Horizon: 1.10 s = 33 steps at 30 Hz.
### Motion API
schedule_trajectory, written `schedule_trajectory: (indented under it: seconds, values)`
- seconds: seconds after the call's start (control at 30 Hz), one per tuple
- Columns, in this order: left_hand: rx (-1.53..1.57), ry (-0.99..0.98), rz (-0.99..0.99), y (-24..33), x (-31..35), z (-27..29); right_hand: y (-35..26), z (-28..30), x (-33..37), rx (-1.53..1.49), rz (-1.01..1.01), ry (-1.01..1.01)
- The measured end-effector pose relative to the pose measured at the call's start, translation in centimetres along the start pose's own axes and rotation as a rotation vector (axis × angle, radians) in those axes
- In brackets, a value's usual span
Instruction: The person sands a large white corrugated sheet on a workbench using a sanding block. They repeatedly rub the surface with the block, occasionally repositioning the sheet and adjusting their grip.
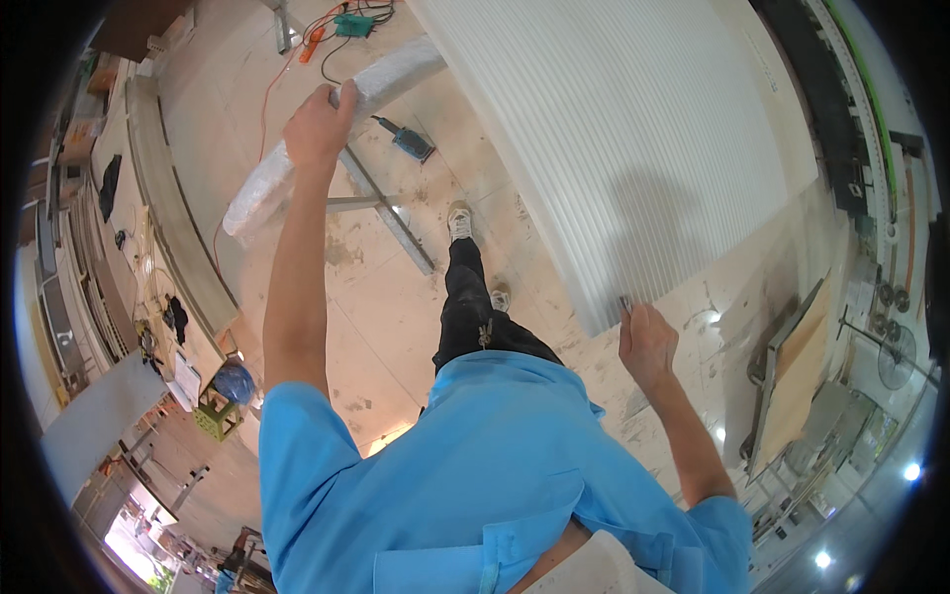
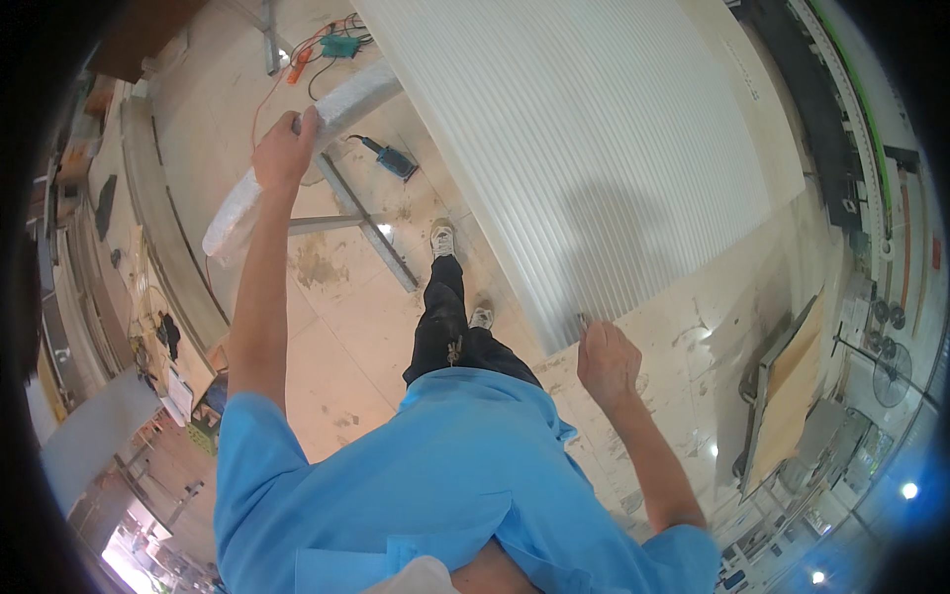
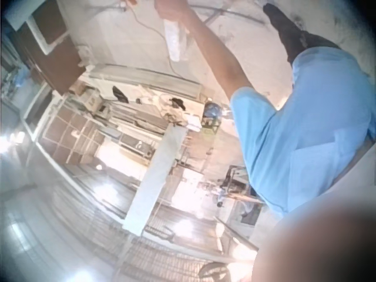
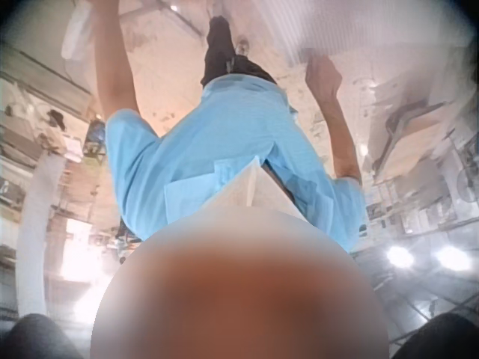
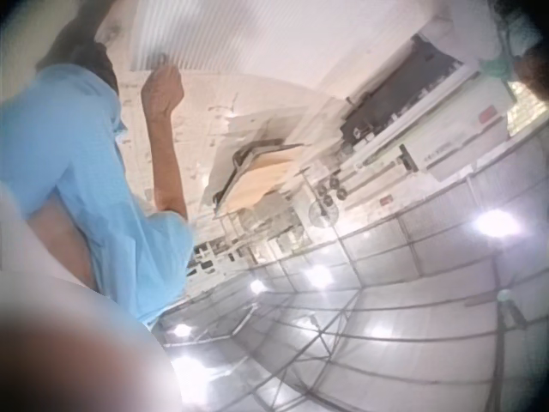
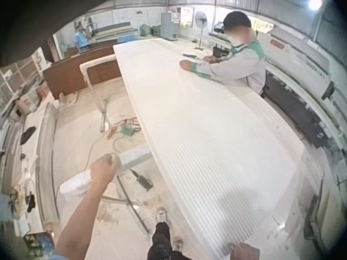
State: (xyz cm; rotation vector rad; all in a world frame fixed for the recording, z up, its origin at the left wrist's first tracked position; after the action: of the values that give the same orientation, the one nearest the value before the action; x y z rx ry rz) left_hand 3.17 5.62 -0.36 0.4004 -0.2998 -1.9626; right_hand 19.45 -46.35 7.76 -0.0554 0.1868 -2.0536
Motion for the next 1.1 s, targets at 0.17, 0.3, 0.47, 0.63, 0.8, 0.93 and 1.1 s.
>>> schedule_trajectory:
  seconds: [0.17,0.3,0.47,0.63,0.8,0.93,1.1]
  values:
    - [-0.005,0.029,-0.014,0.6,0.3,0.4,-1.1,-2.3,-10.2,-0.031,0.053,0.026]
    - [0.020,0.089,-0.063,1.1,0.5,0.6,-5.7,-5.3,-33.5,-0.036,0.200,0.144]
    - [0.034,0.140,-0.086,1.0,0.6,0.6,-14.2,-6.5,-63.3,0.019,0.256,0.242]
    - [-0.020,0.096,-0.060,0.5,0.8,0.5,-16.2,-5.6,-64.2,-0.045,0.260,0.294]
    - [-0.143,0.014,-0.035,0.0,-0.1,-0.2,-9.5,-5.7,-46.5,-0.036,0.152,0.086]
    - [-0.160,-0.018,-0.007,-0.2,-0.4,-0.2,-4.0,-4.0,-23.0,-0.033,0.128,0.110]
    - [-0.175,-0.007,-0.031,0.2,-0.7,-0.2,-0.7,0.4,-2.1,-0.049,0.023,0.029]
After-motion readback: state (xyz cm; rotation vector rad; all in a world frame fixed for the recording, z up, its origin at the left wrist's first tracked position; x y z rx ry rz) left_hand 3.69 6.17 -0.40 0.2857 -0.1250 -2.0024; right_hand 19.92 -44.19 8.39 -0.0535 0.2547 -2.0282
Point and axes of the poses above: each hand's wrist, its own x-axis away from the middle knuckle, its own z-axis out of the back of the hand, y = z × x, the point moved 7 cm from there along -x, towards the middle knuckle, and after that the axes turned 1 degree about y, right-handed, at the moved point
